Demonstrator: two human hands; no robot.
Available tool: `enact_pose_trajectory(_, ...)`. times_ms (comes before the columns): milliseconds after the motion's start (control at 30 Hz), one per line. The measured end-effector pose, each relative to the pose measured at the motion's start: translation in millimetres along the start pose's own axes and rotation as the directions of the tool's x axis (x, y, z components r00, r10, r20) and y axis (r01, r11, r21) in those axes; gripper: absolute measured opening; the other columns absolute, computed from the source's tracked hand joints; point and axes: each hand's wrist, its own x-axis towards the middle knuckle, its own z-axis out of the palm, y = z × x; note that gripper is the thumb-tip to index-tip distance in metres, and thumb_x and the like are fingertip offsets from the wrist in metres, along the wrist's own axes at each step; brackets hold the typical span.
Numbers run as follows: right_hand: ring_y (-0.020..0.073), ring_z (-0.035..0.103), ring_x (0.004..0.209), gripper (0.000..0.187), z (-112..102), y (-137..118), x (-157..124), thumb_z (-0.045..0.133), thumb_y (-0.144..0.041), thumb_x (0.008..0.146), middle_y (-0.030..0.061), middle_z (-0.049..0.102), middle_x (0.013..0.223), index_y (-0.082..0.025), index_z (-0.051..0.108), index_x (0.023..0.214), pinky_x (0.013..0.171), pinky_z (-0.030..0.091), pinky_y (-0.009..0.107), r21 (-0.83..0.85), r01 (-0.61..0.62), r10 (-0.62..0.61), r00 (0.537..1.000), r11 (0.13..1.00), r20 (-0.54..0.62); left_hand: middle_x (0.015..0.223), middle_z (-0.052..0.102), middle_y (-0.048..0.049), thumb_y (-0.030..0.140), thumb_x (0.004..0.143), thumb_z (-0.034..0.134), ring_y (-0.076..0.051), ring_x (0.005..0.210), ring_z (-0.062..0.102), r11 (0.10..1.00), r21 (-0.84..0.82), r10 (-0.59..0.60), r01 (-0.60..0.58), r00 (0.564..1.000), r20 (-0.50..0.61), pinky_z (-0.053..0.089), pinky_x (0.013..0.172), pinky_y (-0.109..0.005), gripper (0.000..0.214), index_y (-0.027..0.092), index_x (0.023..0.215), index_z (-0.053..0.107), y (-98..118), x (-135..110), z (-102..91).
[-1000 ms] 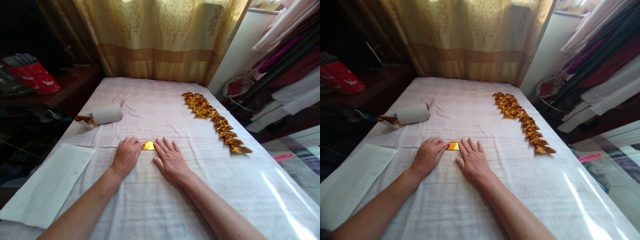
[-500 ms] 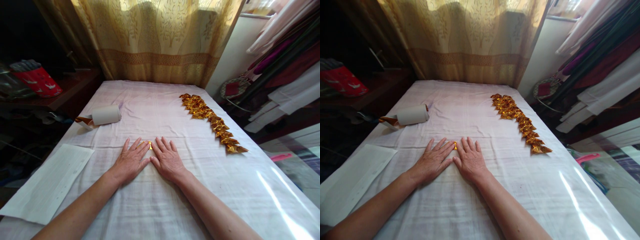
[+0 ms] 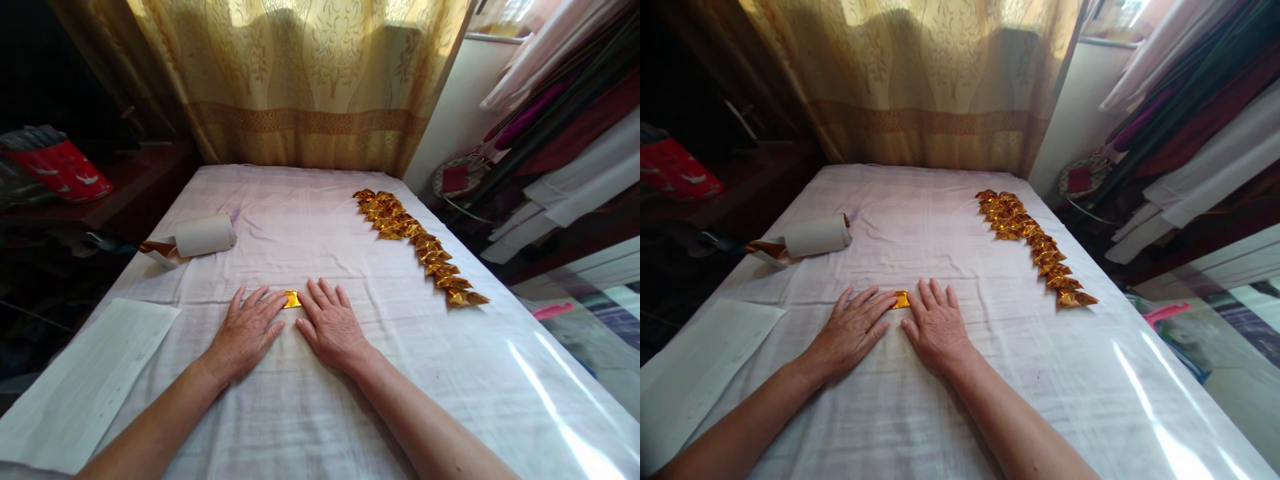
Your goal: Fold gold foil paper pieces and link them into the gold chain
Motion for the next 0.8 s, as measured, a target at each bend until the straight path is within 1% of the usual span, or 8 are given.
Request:
enact_pose_trajectory(167, 0.0326, 0.027, 0.148, 0.050, 2, 0, -1, 0.047, -0.044, 0.099, 0.0115, 0.037, 0.158, -0.025, 0.049, 0.145, 0.117, 0.021, 0.058, -0.009, -0.001, 0.001, 0.999, 1.000, -0.034, 0.141, 0.060, -0.0017, 0.043, 0.100, 0.042, -0.025, 0.138, 0.045, 0.998, 0.043, 0.052, -0.050, 0.996, -0.067, 0.016, 0.121, -0.052, 0.045, 0.030, 0.143, 0.050, 2, -6, -1.6)
enact_pose_trajectory(333, 0.0345, 0.031, 0.146, 0.047, 4, -1, -3, 0.048, -0.042, 0.099, 0.0117, 0.041, 0.155, -0.024, 0.052, 0.142, 0.116, 0.023, 0.059, -0.020, -0.004, 0.002, 0.997, 1.000, -0.081, 0.138, 0.063, -0.0027, 0.043, 0.101, 0.042, -0.027, 0.137, 0.046, 0.991, 0.087, 0.113, -0.103, 0.987, -0.116, 0.018, 0.120, -0.052, 0.045, 0.027, 0.141, 0.053, 1, -20, -7.3)
enact_pose_trajectory(433, 0.0335, 0.036, 0.143, 0.042, 2, 0, -5, 0.048, -0.038, 0.099, 0.0104, 0.048, 0.151, -0.024, 0.057, 0.138, 0.115, 0.024, 0.056, -0.025, 0.003, -0.006, 0.994, 1.000, -0.111, 0.134, 0.065, -0.0031, 0.042, 0.101, 0.041, -0.027, 0.135, 0.048, 0.991, 0.085, 0.112, -0.101, 0.984, -0.137, 0.019, 0.119, -0.052, 0.042, 0.028, 0.137, 0.058, 0, -28, -9.8)
enact_pose_trajectory(533, 0.0310, 0.044, 0.137, 0.035, -3, 2, -3, 0.048, -0.034, 0.099, 0.0079, 0.057, 0.143, -0.024, 0.064, 0.128, 0.113, 0.027, 0.051, -0.004, 0.023, -0.023, 0.987, 1.000, -0.156, 0.137, 0.063, -0.0054, 0.039, 0.100, 0.042, -0.028, 0.134, 0.048, 0.994, 0.068, 0.095, -0.087, 0.987, -0.127, 0.022, 0.119, -0.051, 0.042, 0.025, 0.136, 0.059, 0, -30, -9.6)
enact_pose_trajectory(633, 0.0292, 0.050, 0.130, 0.025, -7, 2, 6, 0.052, -0.032, 0.097, 0.0073, 0.063, 0.135, -0.023, 0.073, 0.106, 0.109, 0.033, 0.047, 0.044, 0.037, -0.027, 0.979, 0.998, -0.201, 0.141, 0.058, -0.0087, 0.036, 0.099, 0.045, -0.028, 0.133, 0.048, 0.997, 0.051, 0.071, -0.064, 0.988, -0.137, 0.028, 0.117, -0.050, 0.039, 0.024, 0.132, 0.061, -1, -30, -7.9)
enact_pose_trajectory(700, 0.0290, 0.050, 0.130, 0.019, -7, -1, 17, 0.057, -0.031, 0.094, 0.0079, 0.064, 0.134, -0.022, 0.073, 0.093, 0.106, 0.035, 0.045, 0.084, 0.034, -0.016, 0.977, 0.996, -0.212, 0.141, 0.056, -0.0096, 0.034, 0.098, 0.046, -0.029, 0.132, 0.046, 0.998, 0.039, 0.060, -0.055, 0.987, -0.148, 0.030, 0.116, -0.050, 0.037, 0.025, 0.130, 0.062, -2, -29, -6.8)
enact_pose_trajectory(767, 0.0294, 0.048, 0.131, 0.017, -4, -5, 28, 0.064, -0.034, 0.089, 0.0101, 0.062, 0.136, -0.020, 0.071, 0.096, 0.107, 0.035, 0.045, 0.133, 0.029, 0.000, 0.977, 0.991, -0.212, 0.140, 0.056, -0.0099, 0.034, 0.098, 0.047, -0.029, 0.132, 0.045, 0.998, 0.034, 0.055, -0.050, 0.986, -0.156, 0.031, 0.115, -0.050, 0.037, 0.025, 0.130, 0.062, -2, -29, -6.1)
enact_pose_trajectory(800, 0.0299, 0.047, 0.133, 0.022, -1, -8, 34, 0.068, -0.037, 0.086, 0.0114, 0.061, 0.137, -0.020, 0.070, 0.100, 0.108, 0.035, 0.045, 0.159, 0.023, 0.010, 0.979, 0.987, -0.205, 0.140, 0.056, -0.0102, 0.033, 0.098, 0.047, -0.029, 0.132, 0.045, 0.998, 0.036, 0.056, -0.051, 0.986, -0.158, 0.032, 0.115, -0.051, 0.037, 0.025, 0.131, 0.061, -3, -29, -6.0)
